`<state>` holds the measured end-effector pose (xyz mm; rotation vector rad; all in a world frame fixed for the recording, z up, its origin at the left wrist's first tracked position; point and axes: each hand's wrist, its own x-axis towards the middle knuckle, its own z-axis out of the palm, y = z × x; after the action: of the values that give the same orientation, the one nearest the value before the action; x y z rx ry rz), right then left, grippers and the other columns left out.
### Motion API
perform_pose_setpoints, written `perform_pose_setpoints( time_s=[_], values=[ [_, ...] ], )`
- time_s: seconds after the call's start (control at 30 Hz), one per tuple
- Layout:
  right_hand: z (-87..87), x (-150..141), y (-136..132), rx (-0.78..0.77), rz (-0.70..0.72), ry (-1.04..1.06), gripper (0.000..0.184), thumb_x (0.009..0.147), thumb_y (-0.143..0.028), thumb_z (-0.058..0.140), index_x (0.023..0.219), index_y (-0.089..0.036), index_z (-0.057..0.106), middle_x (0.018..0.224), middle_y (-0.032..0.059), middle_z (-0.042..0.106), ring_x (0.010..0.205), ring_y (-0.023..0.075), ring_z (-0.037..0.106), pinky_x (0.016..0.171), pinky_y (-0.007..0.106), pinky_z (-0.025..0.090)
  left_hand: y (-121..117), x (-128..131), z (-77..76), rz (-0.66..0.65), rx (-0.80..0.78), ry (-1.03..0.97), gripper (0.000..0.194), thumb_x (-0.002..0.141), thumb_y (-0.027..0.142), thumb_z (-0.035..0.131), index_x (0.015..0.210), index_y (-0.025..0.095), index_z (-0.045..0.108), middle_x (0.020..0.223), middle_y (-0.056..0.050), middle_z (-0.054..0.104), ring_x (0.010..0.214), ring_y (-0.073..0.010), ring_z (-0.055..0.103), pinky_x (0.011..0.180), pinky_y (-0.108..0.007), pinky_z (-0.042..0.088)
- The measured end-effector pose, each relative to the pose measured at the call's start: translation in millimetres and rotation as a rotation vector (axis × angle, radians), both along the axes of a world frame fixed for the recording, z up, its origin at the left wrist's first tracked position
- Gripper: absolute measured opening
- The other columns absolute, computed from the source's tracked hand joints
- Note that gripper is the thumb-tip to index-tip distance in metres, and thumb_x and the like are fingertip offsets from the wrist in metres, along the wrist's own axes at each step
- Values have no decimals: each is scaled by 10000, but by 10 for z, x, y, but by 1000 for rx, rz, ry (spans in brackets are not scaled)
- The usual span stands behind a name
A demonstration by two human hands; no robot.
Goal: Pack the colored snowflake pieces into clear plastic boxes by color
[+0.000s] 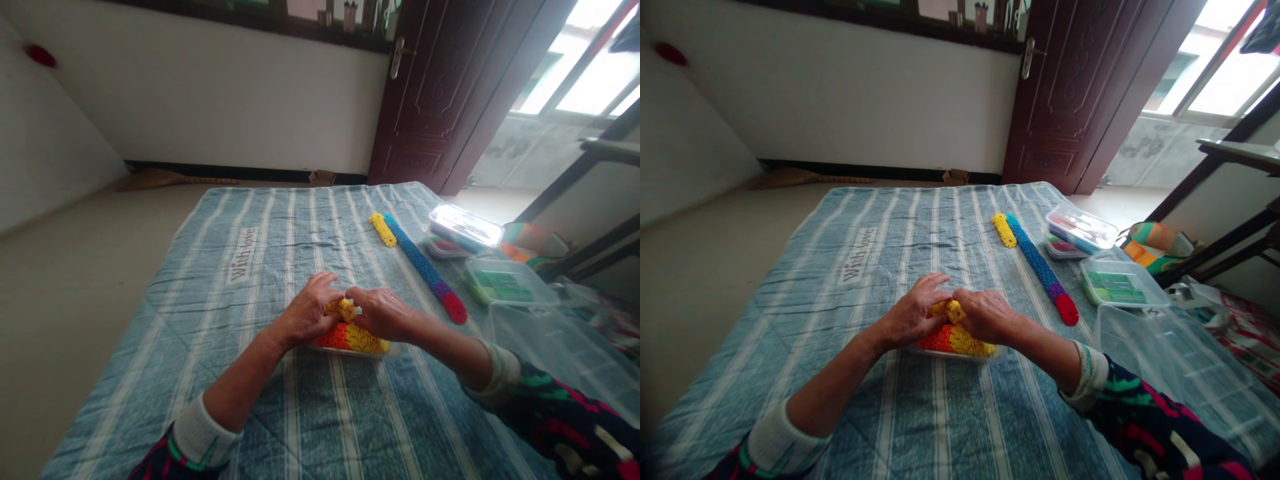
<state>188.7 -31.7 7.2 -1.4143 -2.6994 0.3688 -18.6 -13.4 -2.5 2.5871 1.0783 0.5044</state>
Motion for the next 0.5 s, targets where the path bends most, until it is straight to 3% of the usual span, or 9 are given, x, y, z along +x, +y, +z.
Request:
perform_pose_setpoints(
  time_s=[0.17,0.5],
  values=[
    [68,-22,-14,-28,10,3,225,923,-277,551,1096,-133,568,881,80,720,710,169,597,566,290,219,-1,0,3,10,-13,-7,370,734,101,661,1094,142,735,1392,-200,544,1361,-378,440,1118,-576,381],
    [-50,-32,7,26,-51,-37,160,935,-196,457,1051,-166,561,835,72,711,686,191,608,547,304,200,13,-17,21,-8,-48,-39,331,729,109,683,1050,165,742,1403,-181,551,1365,-376,442,1104,-594,379]
  ],
)
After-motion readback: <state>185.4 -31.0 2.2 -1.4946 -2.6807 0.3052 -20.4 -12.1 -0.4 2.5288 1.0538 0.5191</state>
